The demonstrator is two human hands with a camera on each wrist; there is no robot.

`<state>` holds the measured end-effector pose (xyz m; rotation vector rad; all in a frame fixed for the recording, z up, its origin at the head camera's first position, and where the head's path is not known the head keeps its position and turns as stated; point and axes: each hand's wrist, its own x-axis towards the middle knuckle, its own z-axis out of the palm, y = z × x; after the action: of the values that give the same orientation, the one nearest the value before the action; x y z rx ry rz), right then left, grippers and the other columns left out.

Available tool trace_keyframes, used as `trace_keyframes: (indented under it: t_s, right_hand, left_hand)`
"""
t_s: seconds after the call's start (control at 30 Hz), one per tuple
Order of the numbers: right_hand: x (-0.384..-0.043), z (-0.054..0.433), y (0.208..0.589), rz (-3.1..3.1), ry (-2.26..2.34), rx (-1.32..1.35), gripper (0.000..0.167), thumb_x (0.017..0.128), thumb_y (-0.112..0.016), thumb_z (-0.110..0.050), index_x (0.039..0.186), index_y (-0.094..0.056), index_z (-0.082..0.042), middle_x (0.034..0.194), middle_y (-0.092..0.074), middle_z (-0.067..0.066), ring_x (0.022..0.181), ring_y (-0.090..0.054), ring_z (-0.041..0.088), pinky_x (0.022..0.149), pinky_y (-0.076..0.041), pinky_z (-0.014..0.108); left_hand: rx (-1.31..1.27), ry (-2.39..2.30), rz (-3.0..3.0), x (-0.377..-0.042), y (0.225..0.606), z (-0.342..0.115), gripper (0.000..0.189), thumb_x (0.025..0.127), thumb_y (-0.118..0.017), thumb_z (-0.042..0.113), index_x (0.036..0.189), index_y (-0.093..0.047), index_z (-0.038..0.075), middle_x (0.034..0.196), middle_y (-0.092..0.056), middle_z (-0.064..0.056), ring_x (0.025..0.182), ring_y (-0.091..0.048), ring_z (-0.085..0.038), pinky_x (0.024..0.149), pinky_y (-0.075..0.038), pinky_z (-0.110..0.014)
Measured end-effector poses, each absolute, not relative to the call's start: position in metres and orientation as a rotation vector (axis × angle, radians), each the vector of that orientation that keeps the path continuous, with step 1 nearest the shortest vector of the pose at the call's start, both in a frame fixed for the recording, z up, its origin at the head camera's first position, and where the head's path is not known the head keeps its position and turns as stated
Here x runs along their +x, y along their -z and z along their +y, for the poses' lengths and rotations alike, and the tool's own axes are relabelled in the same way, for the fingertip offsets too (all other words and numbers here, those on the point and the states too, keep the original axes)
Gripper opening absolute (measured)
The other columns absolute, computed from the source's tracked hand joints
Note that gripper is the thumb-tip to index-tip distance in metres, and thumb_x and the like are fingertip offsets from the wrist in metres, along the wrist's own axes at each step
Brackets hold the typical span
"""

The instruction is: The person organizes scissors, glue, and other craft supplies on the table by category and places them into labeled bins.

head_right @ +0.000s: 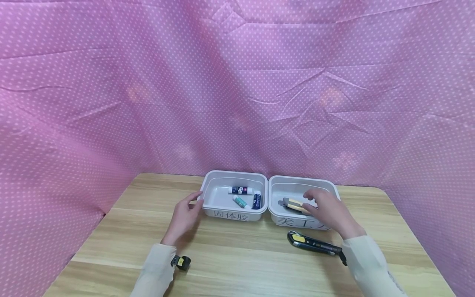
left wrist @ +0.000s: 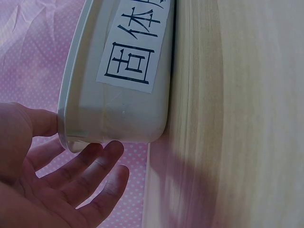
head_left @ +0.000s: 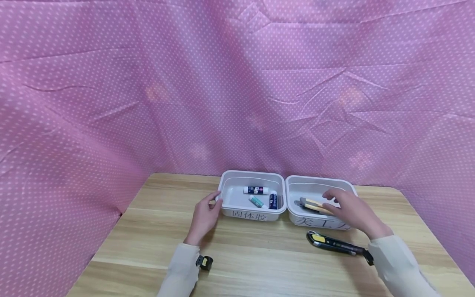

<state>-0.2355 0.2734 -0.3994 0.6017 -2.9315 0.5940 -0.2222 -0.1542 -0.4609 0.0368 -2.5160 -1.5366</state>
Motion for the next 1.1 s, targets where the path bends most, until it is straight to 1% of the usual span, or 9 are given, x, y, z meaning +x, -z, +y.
trace_keyframes:
  t_s: [0.2, 0.33, 0.43, 0.53, 0.63, 0.9, 1.1]
  right_hand:
    - [-0.221, 0.271, 0.394, -2.920, -0.544, 0.561, 0.035, 0.097, -0.071, -0.027, 0.123, -0.068, -0.004, 0.122, -0.071, 0.016, 0.111, -0.066, 0.039, 0.089, -0.056, 0.060]
    - [-0.211, 0.270, 0.390, -2.910, -0.532, 0.545, 0.040, 0.096, -0.072, -0.030, 0.126, -0.067, -0.004, 0.125, -0.069, 0.017, 0.114, -0.066, 0.040, 0.090, -0.055, 0.061]
    - [-0.204, 0.270, 0.388, -2.889, -0.535, 0.543, 0.041, 0.095, -0.072, -0.032, 0.127, -0.067, -0.006, 0.127, -0.069, 0.016, 0.114, -0.066, 0.040, 0.090, -0.054, 0.061]
    - [-0.197, 0.269, 0.387, -2.856, -0.537, 0.548, 0.041, 0.095, -0.072, -0.034, 0.126, -0.067, -0.007, 0.127, -0.069, 0.015, 0.113, -0.066, 0.040, 0.089, -0.055, 0.061]
    - [-0.191, 0.269, 0.388, -2.811, -0.535, 0.556, 0.039, 0.094, -0.074, -0.032, 0.123, -0.068, -0.007, 0.124, -0.070, 0.014, 0.111, -0.067, 0.040, 0.088, -0.055, 0.061]
    - [-0.176, 0.274, 0.394, -2.755, -0.562, 0.556, 0.035, 0.092, -0.077, -0.030, 0.119, -0.070, -0.008, 0.117, -0.073, 0.011, 0.106, -0.069, 0.038, 0.084, -0.056, 0.061]
    - [-0.166, 0.281, 0.405, -2.731, -0.544, 0.535, 0.032, 0.088, -0.081, -0.026, 0.114, -0.072, -0.010, 0.114, -0.074, 0.010, 0.101, -0.071, 0.036, 0.077, -0.057, 0.060]
  left_hand:
    - [0.013, 1.535, -2.511, -0.223, 0.462, -0.155, 0.040, 0.104, -0.059, 0.016, 0.142, -0.058, 0.003, 0.142, -0.059, -0.024, 0.100, -0.073, -0.033, 0.073, -0.063, -0.031]
    - [0.020, 1.520, -2.517, -0.224, 0.463, -0.155, 0.040, 0.104, -0.059, 0.017, 0.142, -0.058, 0.004, 0.142, -0.059, -0.023, 0.099, -0.073, -0.030, 0.074, -0.063, -0.029]
    - [0.028, 1.525, -2.517, -0.224, 0.463, -0.155, 0.041, 0.104, -0.059, 0.018, 0.143, -0.058, 0.005, 0.142, -0.059, -0.022, 0.099, -0.073, -0.030, 0.072, -0.062, -0.028]
    - [0.019, 1.528, -2.510, -0.224, 0.463, -0.156, 0.041, 0.104, -0.059, 0.017, 0.143, -0.058, 0.004, 0.142, -0.059, -0.023, 0.098, -0.073, -0.031, 0.070, -0.062, -0.027]
    - [0.011, 1.524, -2.507, -0.224, 0.464, -0.155, 0.041, 0.103, -0.059, 0.016, 0.142, -0.058, 0.004, 0.140, -0.060, -0.024, 0.096, -0.073, -0.031, 0.069, -0.062, -0.027]
    - [0.035, 1.514, -2.518, -0.224, 0.464, -0.155, 0.041, 0.103, -0.060, 0.018, 0.143, -0.058, 0.006, 0.141, -0.061, -0.021, 0.098, -0.073, -0.030, 0.070, -0.061, -0.028]
    - [0.028, 1.517, -2.526, -0.224, 0.464, -0.156, 0.041, 0.104, -0.059, 0.018, 0.143, -0.057, 0.006, 0.142, -0.060, -0.022, 0.098, -0.073, -0.030, 0.070, -0.061, -0.028]
